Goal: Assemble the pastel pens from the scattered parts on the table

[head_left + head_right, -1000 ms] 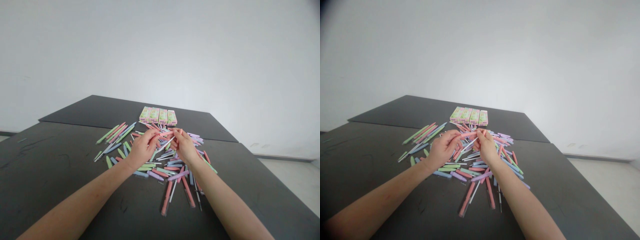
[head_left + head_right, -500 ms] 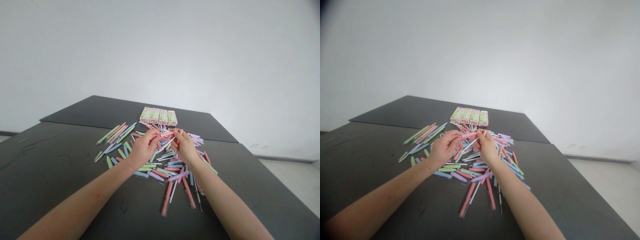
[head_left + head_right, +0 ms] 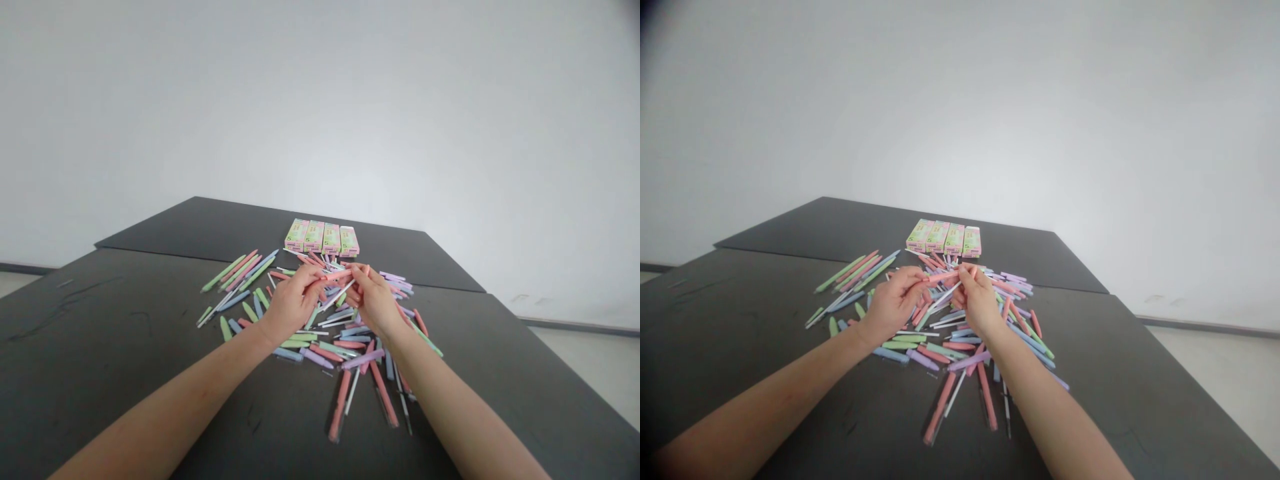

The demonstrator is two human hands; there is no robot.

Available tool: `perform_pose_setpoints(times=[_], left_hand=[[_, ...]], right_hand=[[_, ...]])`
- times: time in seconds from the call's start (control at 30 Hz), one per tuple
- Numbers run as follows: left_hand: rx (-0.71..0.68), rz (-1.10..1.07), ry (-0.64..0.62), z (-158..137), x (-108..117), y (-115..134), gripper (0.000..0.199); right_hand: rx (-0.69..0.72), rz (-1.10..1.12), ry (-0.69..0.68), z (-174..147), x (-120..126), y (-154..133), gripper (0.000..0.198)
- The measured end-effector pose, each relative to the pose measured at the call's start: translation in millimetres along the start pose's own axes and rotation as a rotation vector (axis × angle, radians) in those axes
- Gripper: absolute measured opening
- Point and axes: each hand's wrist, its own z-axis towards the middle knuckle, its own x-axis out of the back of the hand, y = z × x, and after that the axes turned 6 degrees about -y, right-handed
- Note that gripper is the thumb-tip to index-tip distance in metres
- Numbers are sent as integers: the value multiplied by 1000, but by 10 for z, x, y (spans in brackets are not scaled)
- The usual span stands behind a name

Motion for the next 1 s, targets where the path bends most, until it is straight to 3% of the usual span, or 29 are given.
perform_pose_setpoints(times=[1.0], left_hand=[[28,-156,24,4,12,5,6]], right_hand=[[-48,8,-17,-47,-74,1,29]])
